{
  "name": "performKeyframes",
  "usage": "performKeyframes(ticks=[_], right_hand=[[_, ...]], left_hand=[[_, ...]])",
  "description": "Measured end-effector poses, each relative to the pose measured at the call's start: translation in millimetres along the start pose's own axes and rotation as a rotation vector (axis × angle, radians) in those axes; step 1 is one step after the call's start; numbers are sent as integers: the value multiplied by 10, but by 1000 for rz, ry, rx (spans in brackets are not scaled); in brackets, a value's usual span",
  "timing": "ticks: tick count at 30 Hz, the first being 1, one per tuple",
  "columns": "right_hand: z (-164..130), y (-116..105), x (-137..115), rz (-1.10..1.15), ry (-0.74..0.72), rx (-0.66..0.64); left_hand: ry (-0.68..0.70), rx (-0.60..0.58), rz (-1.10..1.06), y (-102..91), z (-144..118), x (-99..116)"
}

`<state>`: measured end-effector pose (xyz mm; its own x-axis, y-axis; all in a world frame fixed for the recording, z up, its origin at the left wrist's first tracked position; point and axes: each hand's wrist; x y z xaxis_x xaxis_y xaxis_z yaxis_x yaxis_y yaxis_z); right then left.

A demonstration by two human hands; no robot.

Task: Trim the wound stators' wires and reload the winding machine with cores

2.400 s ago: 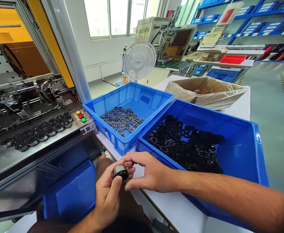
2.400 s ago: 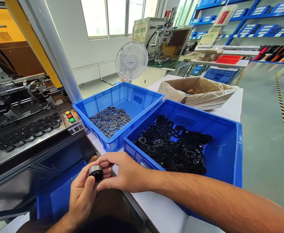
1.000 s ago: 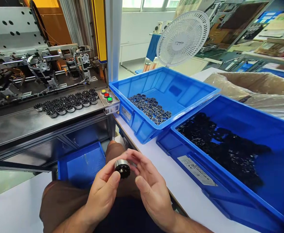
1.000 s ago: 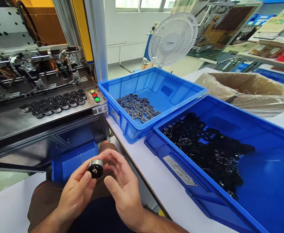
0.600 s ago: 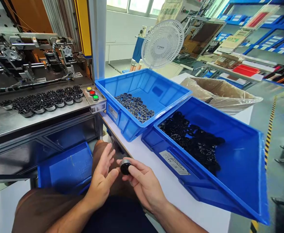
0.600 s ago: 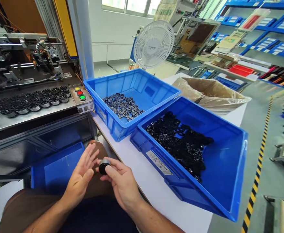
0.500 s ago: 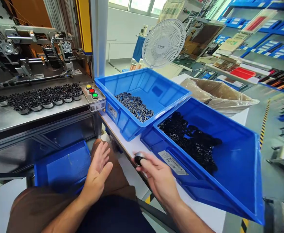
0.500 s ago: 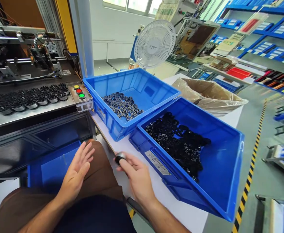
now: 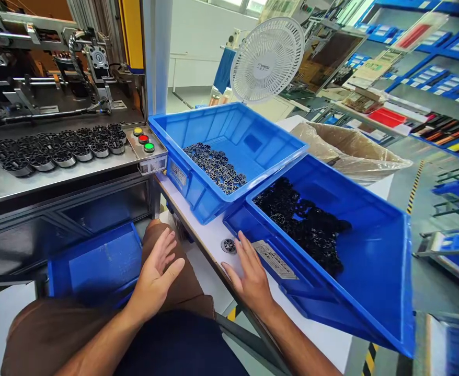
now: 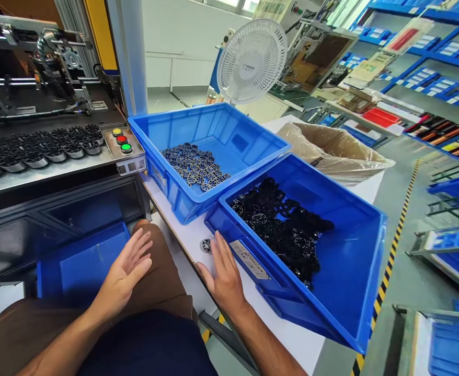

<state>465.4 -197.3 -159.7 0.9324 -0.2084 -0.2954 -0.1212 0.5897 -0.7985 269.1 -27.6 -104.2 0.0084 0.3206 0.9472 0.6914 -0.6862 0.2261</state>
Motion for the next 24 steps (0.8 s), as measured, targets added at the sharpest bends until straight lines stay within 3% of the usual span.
performKeyframes(ticks=[4,8,13,15,17,19,20,22,24], right_hand=[[-1,75,-6,22,-22,-54],[-84,138,-93,58,-47,-13],[69,-96,-286,128,-15,42],[194,-293,-325,142,35,127],[278,-441,-315,98,51,293],[281,-458,-265,13,-5,390],[252,-414,-233,-23,-59,352],[156,-264,-170,-60,-141,135],[59,-110,-120,-77,-140,-40]], left_hand=[[-49,-7,-12,14,18,-21],[-44,10,-40,8,20,-29],[-65,-1,-50,-1,25,-25],[-70,-5,-46,-8,30,-18],[-62,-11,-40,-16,32,-13],[-55,-14,-37,-22,32,-12],[-55,-14,-37,-23,30,-13],[-63,-12,-37,-23,28,-16],[-73,-17,-30,-21,27,-13]])
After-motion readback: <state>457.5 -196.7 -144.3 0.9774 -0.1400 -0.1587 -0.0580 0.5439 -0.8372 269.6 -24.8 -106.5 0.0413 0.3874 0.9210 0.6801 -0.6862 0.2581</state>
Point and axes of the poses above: each hand's wrist, its own z-axis towards the middle knuckle, its own y-axis out of the palm, x = y × z, and after that the axes turned 1 degree about -z, right-handed
